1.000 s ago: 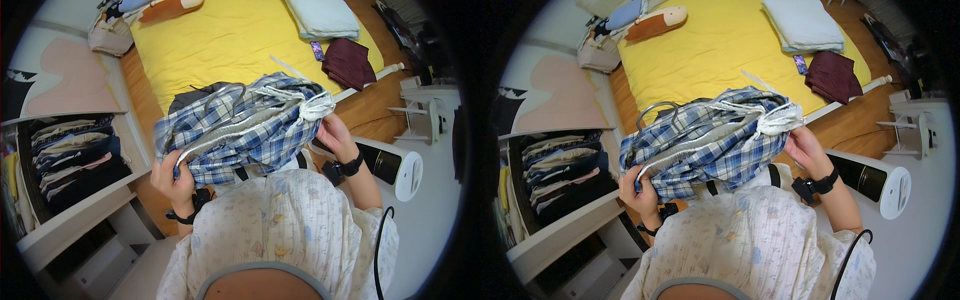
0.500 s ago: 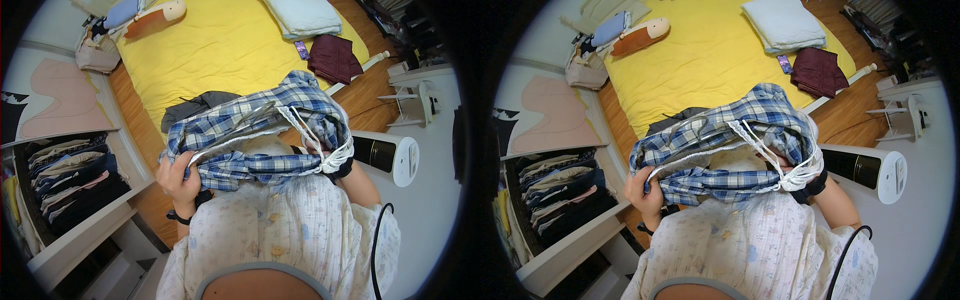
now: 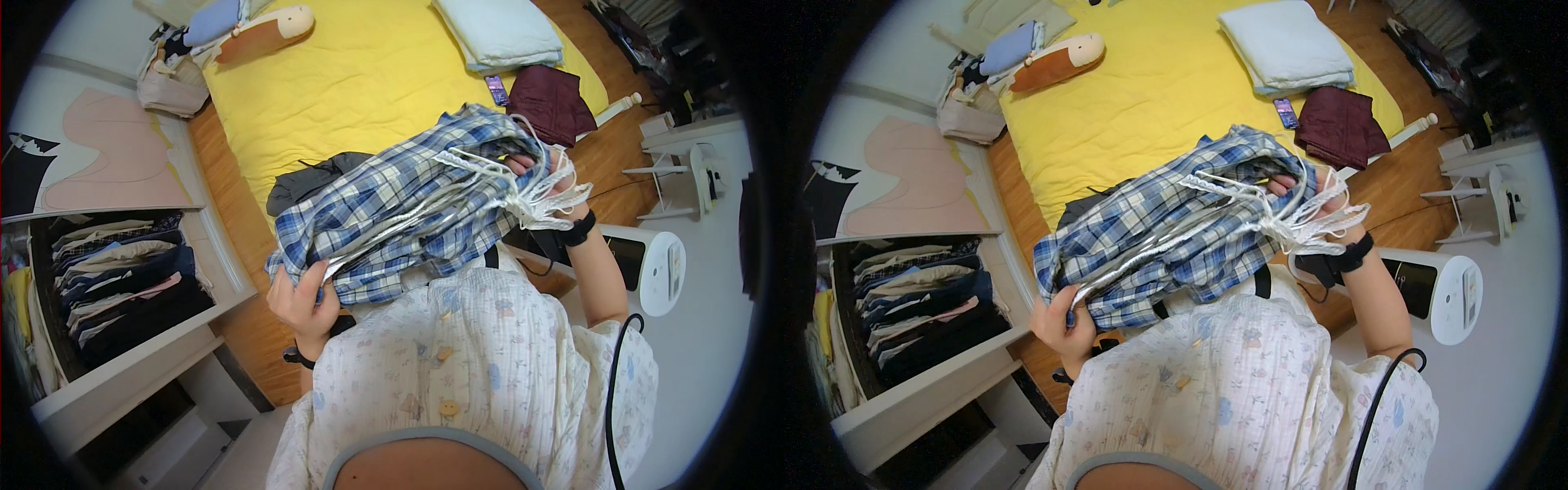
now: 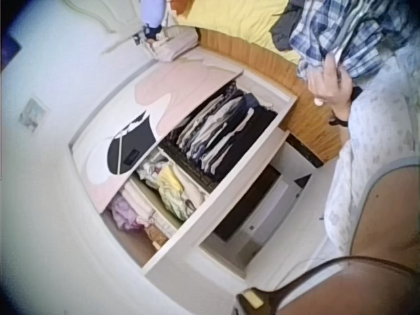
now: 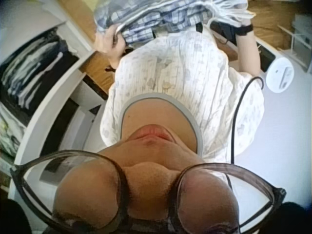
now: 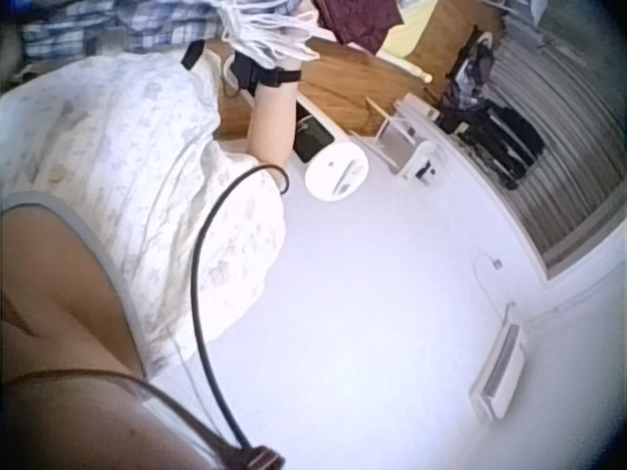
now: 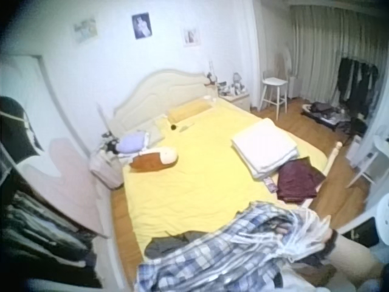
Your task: The person hangs several items of clothing from a bed onto hangers and places them inside a closet.
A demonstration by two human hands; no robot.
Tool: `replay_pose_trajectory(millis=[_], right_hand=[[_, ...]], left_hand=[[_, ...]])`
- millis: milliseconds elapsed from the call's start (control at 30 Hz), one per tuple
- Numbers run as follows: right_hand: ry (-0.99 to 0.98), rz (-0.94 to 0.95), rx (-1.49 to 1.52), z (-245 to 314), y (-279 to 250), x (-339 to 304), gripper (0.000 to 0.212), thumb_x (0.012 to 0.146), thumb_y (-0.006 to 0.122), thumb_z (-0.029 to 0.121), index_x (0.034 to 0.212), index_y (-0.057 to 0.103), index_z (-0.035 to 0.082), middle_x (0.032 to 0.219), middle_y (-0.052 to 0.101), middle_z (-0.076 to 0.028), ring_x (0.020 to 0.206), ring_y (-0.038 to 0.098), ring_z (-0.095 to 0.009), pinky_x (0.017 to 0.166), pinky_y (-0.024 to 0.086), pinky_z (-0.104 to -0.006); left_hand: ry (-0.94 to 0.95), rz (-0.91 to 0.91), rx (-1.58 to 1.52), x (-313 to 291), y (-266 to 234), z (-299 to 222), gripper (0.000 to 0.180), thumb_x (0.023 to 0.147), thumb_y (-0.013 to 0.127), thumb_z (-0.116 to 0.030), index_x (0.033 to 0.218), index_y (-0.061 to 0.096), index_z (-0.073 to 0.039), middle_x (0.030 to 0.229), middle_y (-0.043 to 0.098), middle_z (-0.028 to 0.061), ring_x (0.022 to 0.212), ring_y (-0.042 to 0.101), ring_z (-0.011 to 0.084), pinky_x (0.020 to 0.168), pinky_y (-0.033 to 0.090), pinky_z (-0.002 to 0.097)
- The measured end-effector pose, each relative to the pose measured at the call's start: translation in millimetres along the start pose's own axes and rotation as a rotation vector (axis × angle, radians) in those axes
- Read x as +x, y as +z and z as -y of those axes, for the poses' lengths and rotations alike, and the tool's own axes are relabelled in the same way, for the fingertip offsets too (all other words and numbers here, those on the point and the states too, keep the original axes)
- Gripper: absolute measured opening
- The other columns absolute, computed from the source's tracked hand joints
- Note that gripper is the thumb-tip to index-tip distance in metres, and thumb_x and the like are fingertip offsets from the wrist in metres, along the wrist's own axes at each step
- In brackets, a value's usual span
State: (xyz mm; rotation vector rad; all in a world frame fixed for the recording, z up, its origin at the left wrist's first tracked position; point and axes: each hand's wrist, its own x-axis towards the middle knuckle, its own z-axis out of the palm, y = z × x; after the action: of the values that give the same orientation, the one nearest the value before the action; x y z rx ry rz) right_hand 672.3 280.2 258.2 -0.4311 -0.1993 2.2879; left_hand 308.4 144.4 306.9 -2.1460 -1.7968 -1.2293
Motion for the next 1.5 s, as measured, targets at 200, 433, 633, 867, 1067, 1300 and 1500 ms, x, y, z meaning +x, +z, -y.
replay_pose_trajectory(millis=[200,433,633,867,1067,1300,1500], right_hand=[[-0.042,-0.258,-0.161,7,-58,6,0.035,0.098,0.04,0.027,0.107,0.055,-0.003,0.088,0.062,-0.015,0.082,0.06,-0.027,0.076,0.055,-0.0408],[0.116,-0.506,0.07,-4,-111,41,0.029,0.096,0.046,0.027,0.105,0.063,0.004,0.096,0.066,-0.016,0.084,0.063,-0.031,0.08,0.053,-0.0435],[0.237,-0.458,-0.041,-36,-164,78,0.024,0.092,0.053,0.023,0.101,0.063,0.004,0.092,0.066,-0.016,0.085,0.063,-0.028,0.078,0.052,-0.0401],[0.234,-0.229,-0.496,-42,-156,75,0.021,0.09,0.056,0.02,0.1,0.063,0.003,0.091,0.067,-0.015,0.085,0.063,-0.027,0.077,0.051,-0.0378],[-0.286,0.132,-1.556,12,-140,91,0.02,0.088,0.058,0.017,0.099,0.062,0.002,0.089,0.067,-0.015,0.084,0.063,-0.025,0.076,0.05,-0.0358],[-0.478,0.174,-1.503,78,26,85,0.02,0.093,0.055,0.013,0.109,0.061,0.002,0.098,0.065,-0.005,0.094,0.061,-0.015,0.081,0.047,-0.0266],[-0.457,0.781,-1.639,20,174,52,0.034,0.092,0.06,0.025,0.114,0.06,0.0,0.098,0.065,-0.01,0.093,0.061,-0.016,0.081,0.049,-0.0284]], left_hand=[[-0.088,-0.144,0.078,-11,7,0,0.028,0.064,0.062,0.006,0.088,0.066,-0.007,0.073,0.058,0.0153,0.063,0.056,0.0339,0.054,0.044,0.0364],[-0.03,-0.085,0.113,-16,3,-14,0.029,0.063,0.063,0.006,0.089,0.065,-0.006,0.08,0.061,0.0175,0.069,0.059,0.0371,0.059,0.047,0.0383],[0.011,-0.179,0.175,-1,7,-28,0.023,0.069,0.064,0.006,0.089,0.065,-0.007,0.077,0.062,0.0159,0.065,0.059,0.0346,0.058,0.046,0.0358],[0.072,-0.213,0.263,19,2,-33,0.033,0.061,0.062,0.006,0.09,0.066,-0.008,0.08,0.062,0.0167,0.067,0.06,0.0354,0.057,0.048,0.0364],[0.025,-0.227,0.305,23,-6,-42,0.033,0.06,0.061,0.006,0.089,0.067,-0.008,0.079,0.063,0.0157,0.067,0.06,0.0339,0.058,0.047,0.0374],[-0.078,-0.298,0.385,31,-28,-75,0.012,0.078,0.066,0.005,0.086,0.062,-0.001,0.078,0.061,0.0122,0.066,0.059,0.0264,0.06,0.045,0.029],[-0.105,-0.354,0.361,37,-49,-103,0.015,0.075,0.069,0.003,0.087,0.064,-0.004,0.076,0.061,0.0106,0.065,0.058,0.0243,0.058,0.044,0.0293]])
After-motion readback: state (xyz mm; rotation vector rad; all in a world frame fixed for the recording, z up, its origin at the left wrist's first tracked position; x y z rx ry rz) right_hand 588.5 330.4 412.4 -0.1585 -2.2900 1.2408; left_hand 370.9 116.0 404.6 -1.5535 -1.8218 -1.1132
